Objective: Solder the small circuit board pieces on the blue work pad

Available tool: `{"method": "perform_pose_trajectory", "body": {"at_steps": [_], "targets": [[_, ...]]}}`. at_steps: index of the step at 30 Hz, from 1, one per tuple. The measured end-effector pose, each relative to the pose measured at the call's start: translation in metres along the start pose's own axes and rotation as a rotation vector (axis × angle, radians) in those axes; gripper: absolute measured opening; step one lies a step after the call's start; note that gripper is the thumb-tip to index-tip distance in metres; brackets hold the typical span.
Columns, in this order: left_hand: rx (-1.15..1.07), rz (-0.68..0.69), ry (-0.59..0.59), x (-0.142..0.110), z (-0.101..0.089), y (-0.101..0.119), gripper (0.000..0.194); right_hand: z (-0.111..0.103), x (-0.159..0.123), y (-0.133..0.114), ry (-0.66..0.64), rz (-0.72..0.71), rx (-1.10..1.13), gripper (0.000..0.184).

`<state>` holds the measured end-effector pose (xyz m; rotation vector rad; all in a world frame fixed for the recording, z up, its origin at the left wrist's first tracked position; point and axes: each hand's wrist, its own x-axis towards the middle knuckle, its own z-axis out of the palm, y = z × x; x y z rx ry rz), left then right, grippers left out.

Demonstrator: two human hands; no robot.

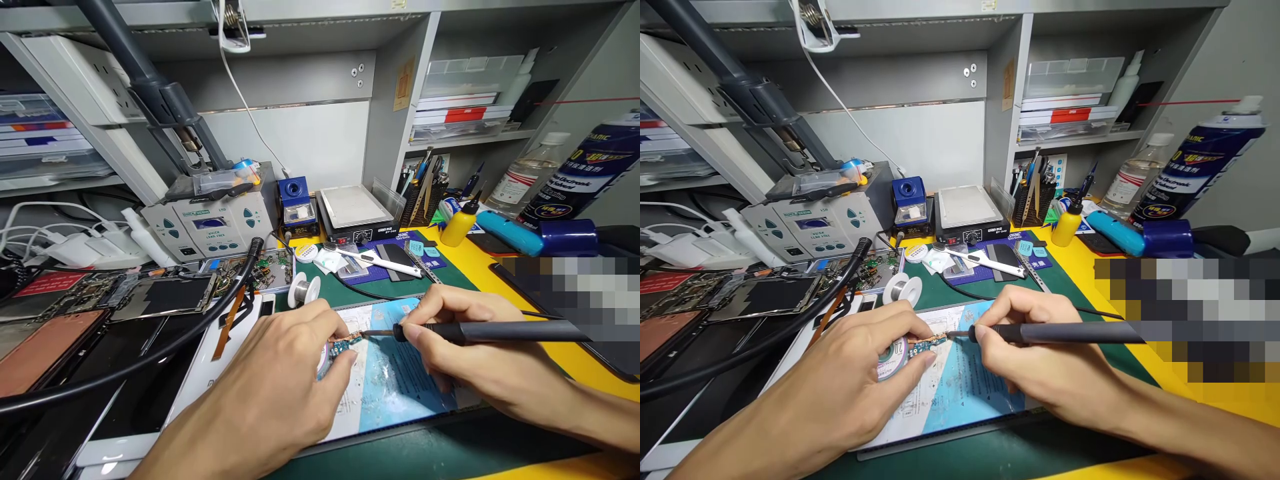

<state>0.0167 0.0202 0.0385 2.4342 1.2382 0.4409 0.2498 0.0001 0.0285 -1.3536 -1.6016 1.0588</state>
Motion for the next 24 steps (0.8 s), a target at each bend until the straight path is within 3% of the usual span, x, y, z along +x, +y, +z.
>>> {"method": "perform_pose_trajectory", "body": {"at_steps": [24], "targets": [[-0.017,-0.092,-0.026,0.0009,-0.0021,0.0002,0.009,-0.0007,-0.0007,0.0034,0.023,-0.044,-0.083,0.018]]}}
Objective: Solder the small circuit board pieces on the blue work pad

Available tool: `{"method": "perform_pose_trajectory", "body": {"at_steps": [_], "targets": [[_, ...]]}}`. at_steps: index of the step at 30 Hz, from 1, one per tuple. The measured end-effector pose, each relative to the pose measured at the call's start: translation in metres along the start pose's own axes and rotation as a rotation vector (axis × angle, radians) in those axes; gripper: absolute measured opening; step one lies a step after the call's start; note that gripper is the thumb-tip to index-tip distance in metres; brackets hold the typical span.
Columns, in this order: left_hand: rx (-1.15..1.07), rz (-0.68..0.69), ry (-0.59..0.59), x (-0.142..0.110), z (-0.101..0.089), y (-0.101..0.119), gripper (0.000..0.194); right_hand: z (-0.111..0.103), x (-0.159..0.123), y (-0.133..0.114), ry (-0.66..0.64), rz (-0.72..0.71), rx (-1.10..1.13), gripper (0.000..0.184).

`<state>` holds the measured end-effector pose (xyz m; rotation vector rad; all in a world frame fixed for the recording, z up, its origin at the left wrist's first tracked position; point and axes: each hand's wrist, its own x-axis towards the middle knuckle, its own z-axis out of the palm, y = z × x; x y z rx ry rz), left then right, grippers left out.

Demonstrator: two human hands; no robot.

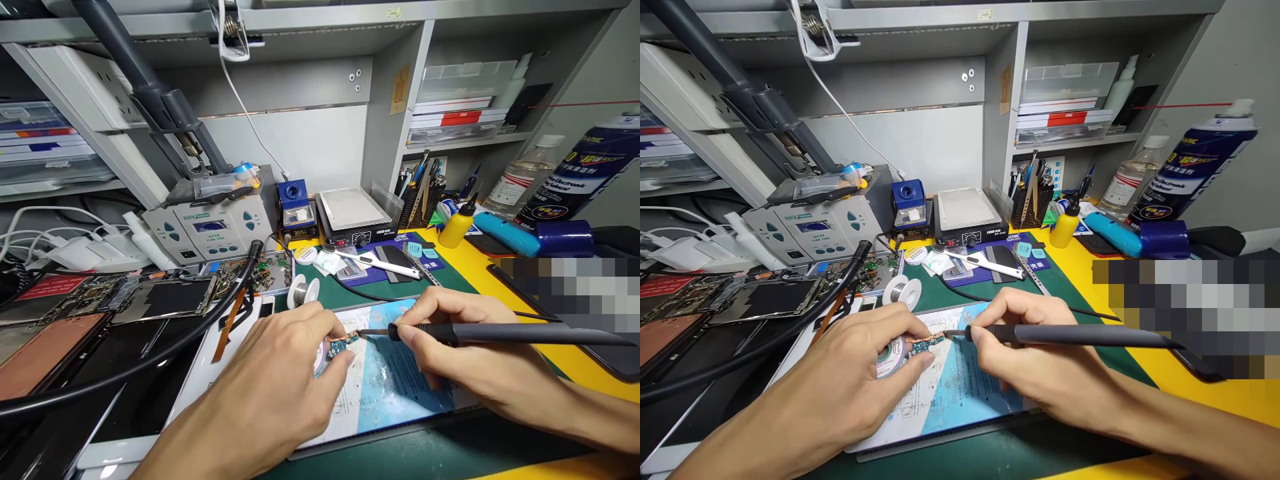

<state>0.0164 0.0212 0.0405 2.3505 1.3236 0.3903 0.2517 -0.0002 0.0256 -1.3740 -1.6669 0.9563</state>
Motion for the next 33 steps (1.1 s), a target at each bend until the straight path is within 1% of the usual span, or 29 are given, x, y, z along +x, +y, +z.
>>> {"method": "perform_pose_trajectory", "body": {"at_steps": [4,8,11,17,22,29,33], "targets": [[0.010,-0.063,0.012,0.0000,0.0004,0.0009,0.011,0.0007,0.0006,0.0026,-0.003,0.026,-0.006,0.018],[0.031,-0.129,0.011,0.0010,0.0015,-0.0001,0.017,0.0009,0.0001,0.0026,-0.004,0.039,0.001,0.018],[0.029,-0.149,0.012,0.0010,0.0021,-0.0007,0.019,0.0004,-0.0004,0.0017,-0.009,0.040,0.003,0.017],[0.023,-0.141,0.014,0.0000,0.0011,0.0015,0.013,-0.0016,-0.0012,0.0014,-0.050,0.046,0.012,0.013],[0.016,-0.125,0.016,-0.0013,0.0013,0.0020,0.012,-0.0014,-0.0015,-0.0015,-0.033,0.027,0.002,0.013],[0.022,-0.123,0.023,0.0003,0.0019,-0.0005,0.014,-0.0025,-0.0011,0.0003,-0.056,0.076,-0.026,0.013],[0.022,-0.115,0.026,0.0000,0.0014,0.0016,0.014,-0.0030,-0.0019,-0.0012,-0.057,0.089,-0.036,0.012]]}}
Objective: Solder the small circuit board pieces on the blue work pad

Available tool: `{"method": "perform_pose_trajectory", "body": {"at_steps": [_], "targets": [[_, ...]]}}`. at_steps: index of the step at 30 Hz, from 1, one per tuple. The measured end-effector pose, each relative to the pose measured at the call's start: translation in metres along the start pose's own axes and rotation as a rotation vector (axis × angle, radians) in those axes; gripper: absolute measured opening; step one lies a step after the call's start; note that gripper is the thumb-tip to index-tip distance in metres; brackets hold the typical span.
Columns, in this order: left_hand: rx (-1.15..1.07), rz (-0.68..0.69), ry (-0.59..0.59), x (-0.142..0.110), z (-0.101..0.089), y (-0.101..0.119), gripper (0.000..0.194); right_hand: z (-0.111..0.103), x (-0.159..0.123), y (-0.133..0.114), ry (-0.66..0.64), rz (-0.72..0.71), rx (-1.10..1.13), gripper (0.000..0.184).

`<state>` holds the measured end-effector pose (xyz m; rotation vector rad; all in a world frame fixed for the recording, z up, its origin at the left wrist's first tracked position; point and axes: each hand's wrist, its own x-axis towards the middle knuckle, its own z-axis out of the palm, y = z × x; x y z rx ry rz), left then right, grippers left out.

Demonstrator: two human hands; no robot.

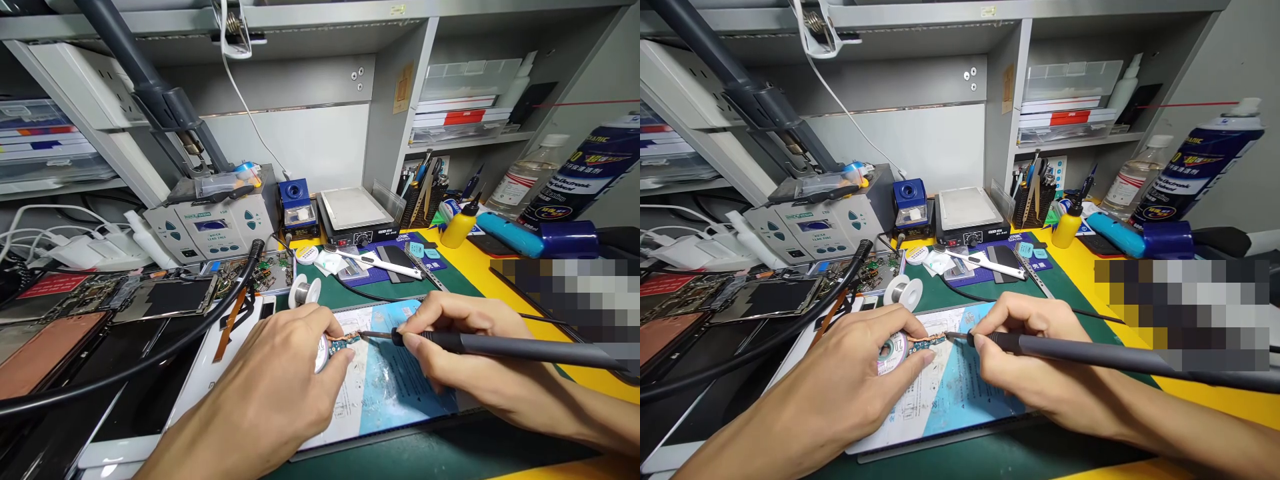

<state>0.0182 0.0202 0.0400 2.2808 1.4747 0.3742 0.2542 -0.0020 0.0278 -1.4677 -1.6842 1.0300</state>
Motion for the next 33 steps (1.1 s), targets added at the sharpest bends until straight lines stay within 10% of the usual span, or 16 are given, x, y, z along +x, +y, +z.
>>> {"method": "perform_pose_trajectory", "body": {"at_steps": [33], "targets": [[0.010,-0.002,-0.014,-0.0001,-0.0013,0.0012,0.013,0.0021,-0.0001,0.0002,-0.012,0.018,0.072,0.011]]}}
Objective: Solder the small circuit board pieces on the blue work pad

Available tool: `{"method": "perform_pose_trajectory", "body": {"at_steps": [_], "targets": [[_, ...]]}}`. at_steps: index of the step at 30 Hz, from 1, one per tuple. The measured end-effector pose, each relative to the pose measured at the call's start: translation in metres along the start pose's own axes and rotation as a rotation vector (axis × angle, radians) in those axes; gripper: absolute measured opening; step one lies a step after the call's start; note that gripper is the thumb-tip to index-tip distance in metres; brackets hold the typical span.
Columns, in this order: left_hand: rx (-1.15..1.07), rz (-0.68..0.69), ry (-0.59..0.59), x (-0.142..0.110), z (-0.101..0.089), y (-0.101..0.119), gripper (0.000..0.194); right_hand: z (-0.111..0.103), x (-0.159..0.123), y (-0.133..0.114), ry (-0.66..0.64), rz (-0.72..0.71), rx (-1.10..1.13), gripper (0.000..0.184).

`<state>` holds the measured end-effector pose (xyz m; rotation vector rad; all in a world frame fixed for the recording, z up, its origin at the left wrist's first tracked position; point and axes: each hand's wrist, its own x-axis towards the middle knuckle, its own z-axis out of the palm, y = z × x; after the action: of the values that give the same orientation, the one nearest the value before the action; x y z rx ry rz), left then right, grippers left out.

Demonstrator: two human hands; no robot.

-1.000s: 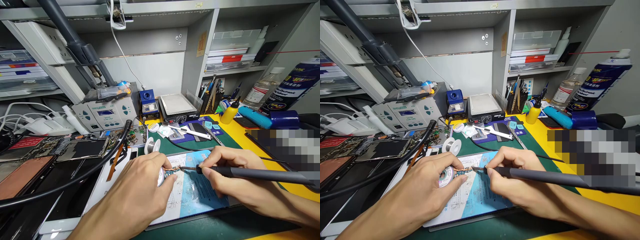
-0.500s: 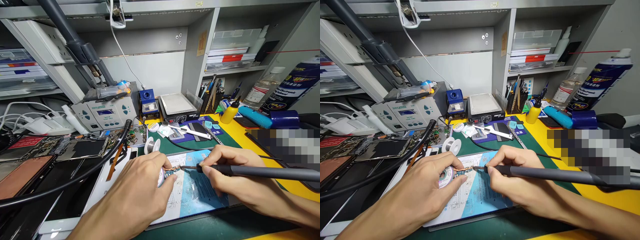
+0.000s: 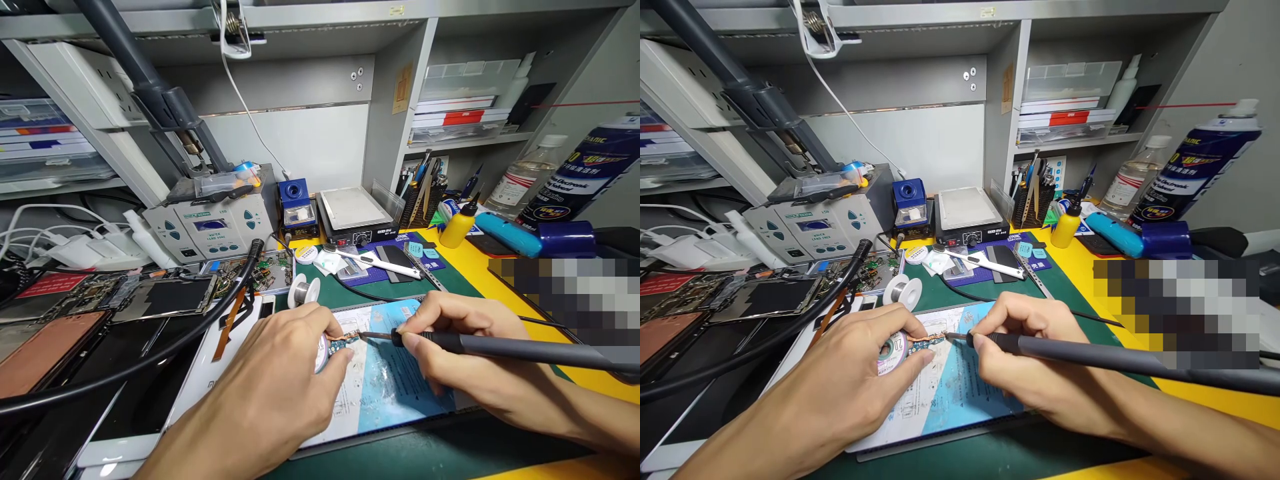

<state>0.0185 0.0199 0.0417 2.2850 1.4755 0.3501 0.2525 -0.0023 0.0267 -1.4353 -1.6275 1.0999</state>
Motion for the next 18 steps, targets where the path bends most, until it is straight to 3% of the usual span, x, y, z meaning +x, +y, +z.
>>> {"method": "perform_pose_trajectory", "body": {"at_steps": [11,18], "targets": [[-0.015,-0.004,-0.003,-0.0010,0.0003,-0.0002,0.014,0.0016,-0.0008,0.0022,0.011,-0.033,0.061,0.020],[-0.026,0.032,0.025,-0.0022,0.0029,-0.0034,0.010,0.0008,-0.0009,0.0016,-0.004,-0.047,0.052,0.016]]}}
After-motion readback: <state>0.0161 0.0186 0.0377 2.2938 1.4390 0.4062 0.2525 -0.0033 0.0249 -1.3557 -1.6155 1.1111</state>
